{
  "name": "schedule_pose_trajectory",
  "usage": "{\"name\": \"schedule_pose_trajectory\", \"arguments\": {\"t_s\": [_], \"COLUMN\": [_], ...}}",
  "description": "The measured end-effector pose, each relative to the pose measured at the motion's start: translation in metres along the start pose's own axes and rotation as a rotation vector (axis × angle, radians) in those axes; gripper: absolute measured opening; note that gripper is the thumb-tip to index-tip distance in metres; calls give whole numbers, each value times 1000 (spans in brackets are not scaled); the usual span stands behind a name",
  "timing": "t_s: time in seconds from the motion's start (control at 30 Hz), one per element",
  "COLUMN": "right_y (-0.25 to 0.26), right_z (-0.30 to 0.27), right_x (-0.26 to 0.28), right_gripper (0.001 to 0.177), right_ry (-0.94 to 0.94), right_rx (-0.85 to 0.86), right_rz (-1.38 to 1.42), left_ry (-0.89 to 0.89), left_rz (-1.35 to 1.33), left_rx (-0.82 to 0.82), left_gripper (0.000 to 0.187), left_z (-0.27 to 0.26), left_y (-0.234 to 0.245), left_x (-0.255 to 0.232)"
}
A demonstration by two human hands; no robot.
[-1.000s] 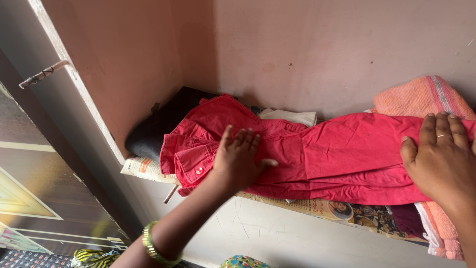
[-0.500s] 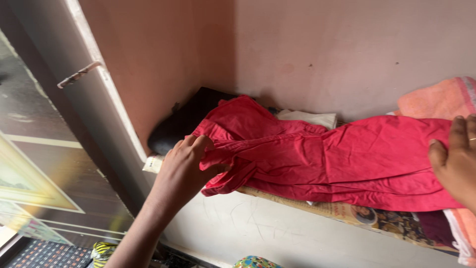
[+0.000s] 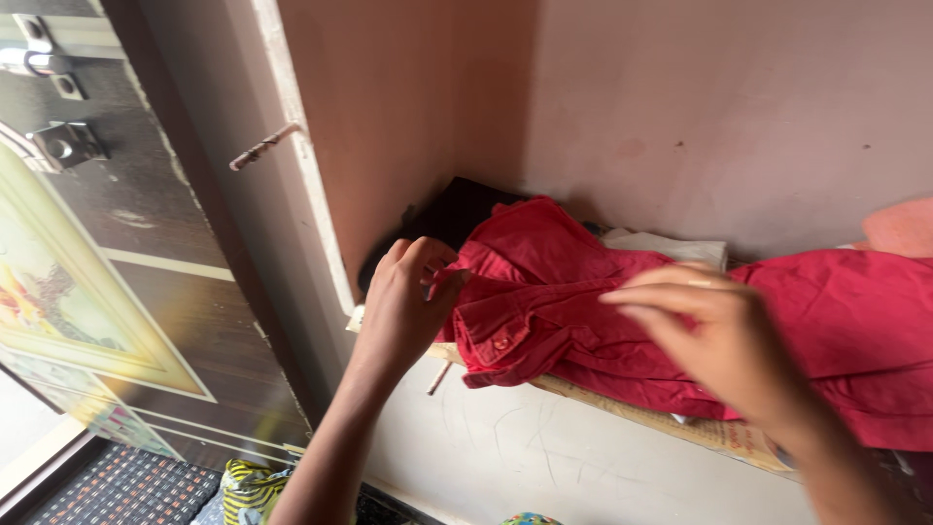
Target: The person folds several garments on a shelf lined with newspaper. They smooth and fold a red pair of pants, then a light green cloth, a maroon cloth, a black floral cloth, a purple cloth, and a yellow shirt, stacking each folded item on the shelf.
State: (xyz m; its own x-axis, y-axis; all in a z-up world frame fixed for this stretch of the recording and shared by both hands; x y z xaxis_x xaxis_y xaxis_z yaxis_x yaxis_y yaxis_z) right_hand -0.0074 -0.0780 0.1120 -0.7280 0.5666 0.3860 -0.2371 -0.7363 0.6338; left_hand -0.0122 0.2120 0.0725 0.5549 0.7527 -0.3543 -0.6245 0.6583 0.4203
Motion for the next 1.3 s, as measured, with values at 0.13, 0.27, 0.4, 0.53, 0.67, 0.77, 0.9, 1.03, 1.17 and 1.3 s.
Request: {"name": "schedule_pose_trajectory", "arguments": {"t_s": [0.13,0.27,0.4,0.53,0.67,0.77,0.9,1.03,1.17,1.3], "right_y": [-60,-88,-94,-95,-85,-67,-49,-36,-35,-36], "right_z": [30,42,47,42,34,32,35,33,31,37], "right_x": [29,33,26,19,17,-3,-43,-72,-89,-85], "right_gripper": [20,30,39,23,14,11,6,8,12,30], "right_ry": [85,93,-38,-88,49,-22,-196,-139,-180,-147], "right_rx": [195,310,389,388,317,284,251,184,100,109], "right_rz": [12,-35,-54,-129,95,470,981,1144,1068,1156], "left_ry": [-6,235,264,253,247,22,-46,-188,-472,-45], "left_rz": [37,-151,-303,-494,-449,-383,-260,-65,128,-231], "left_rx": [6,146,216,218,259,145,132,-9,-197,62], "left_gripper": [33,49,46,42,40,42,42,23,20,22], "left_z": [0,-7,-12,-16,-19,-11,-6,6,18,45], "left_y": [-3,-8,-10,-9,-3,4,3,10,22,-3], "left_x": [13,33,38,33,28,17,11,1,-19,-1]}}
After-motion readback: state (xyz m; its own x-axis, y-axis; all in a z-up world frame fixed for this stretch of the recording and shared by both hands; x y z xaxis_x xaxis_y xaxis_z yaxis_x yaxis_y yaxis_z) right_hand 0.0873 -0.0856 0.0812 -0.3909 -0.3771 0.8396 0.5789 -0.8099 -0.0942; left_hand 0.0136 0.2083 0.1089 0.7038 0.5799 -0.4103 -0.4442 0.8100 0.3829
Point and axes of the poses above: each hand's wrist, its own z-axis towards the middle knuckle, its own y-axis out of the back of the hand, x = y × z, the point moved 5 cm from there along z, towards the middle knuckle, and after that the axes turned 12 degrees about -y, right-handed, at the moved point
